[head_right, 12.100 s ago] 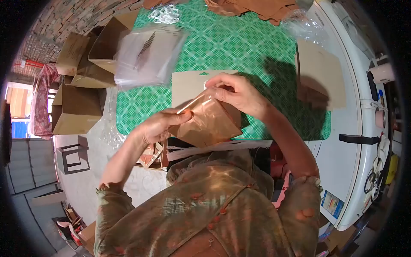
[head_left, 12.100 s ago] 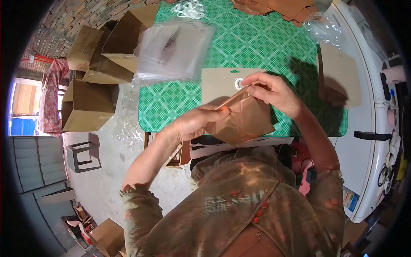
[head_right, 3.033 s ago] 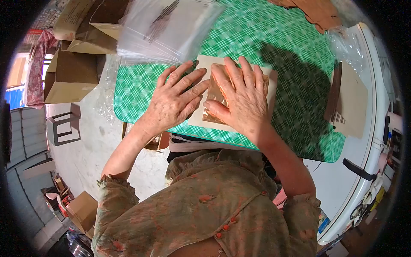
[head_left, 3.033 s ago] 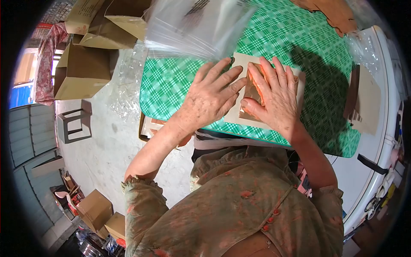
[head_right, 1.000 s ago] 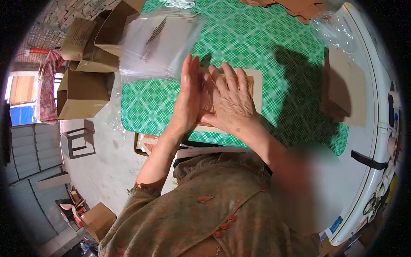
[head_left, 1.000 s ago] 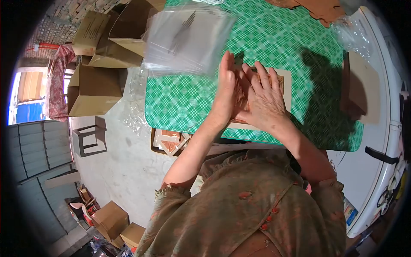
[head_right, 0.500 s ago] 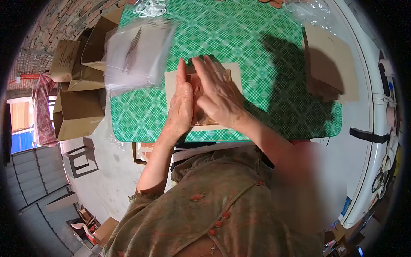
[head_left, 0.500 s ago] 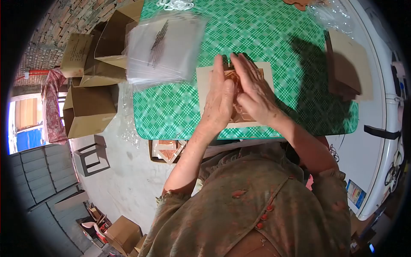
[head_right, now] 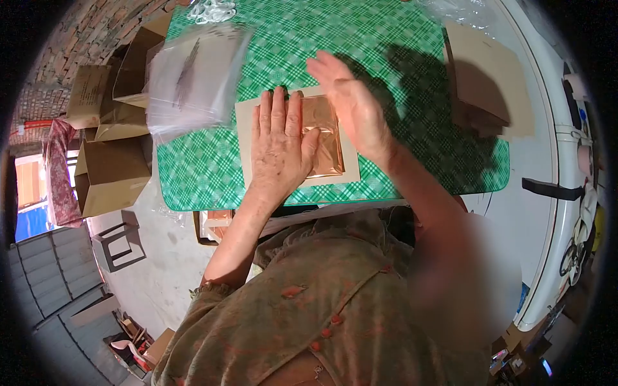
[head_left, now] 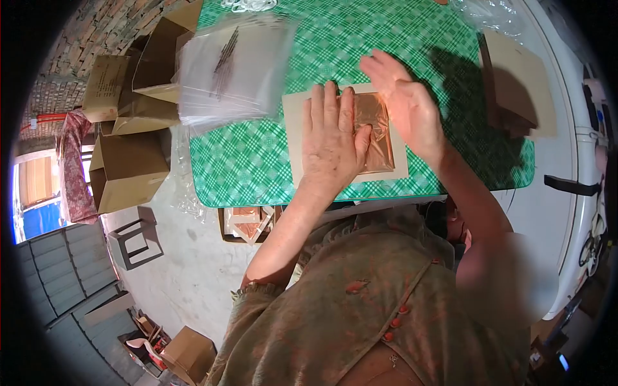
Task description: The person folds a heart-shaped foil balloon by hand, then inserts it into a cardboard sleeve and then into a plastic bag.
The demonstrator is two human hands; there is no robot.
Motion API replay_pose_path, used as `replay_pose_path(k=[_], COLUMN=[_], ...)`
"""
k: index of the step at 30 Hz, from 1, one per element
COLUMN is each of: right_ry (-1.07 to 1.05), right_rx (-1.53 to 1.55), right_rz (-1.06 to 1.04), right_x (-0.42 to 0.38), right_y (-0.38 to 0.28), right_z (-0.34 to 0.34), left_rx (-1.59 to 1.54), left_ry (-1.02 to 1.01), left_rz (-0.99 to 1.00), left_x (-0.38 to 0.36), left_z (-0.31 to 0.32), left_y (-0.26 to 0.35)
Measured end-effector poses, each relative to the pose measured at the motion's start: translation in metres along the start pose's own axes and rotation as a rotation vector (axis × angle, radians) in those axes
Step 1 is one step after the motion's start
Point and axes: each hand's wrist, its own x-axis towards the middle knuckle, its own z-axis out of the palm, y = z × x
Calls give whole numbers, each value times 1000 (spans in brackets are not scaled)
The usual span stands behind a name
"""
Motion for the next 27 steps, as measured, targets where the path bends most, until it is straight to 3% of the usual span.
replay_pose_path(k=[2,6,8,10,27], right_ry=[16,-36,-266,-313,-352], right_rx=[-131,-575,-1523,-1847,-1920], right_rz=[-63,26,-352,-262,-190], right_x=[1,-20,-34,-47,-60], right_y=[-10,-24,2,3,-8], right_z=[-5,-6,-22,-1,-9], left_rx=[27,47,27,81,119], left_ry=[-3,-4,-1,10,91], left_rz=[-4,-9,-16,9,-10], left_x=[-1,-1,-1,-1,-5], left_z=[1,1,2,3,7], left_y=[0,0,1,-1,0])
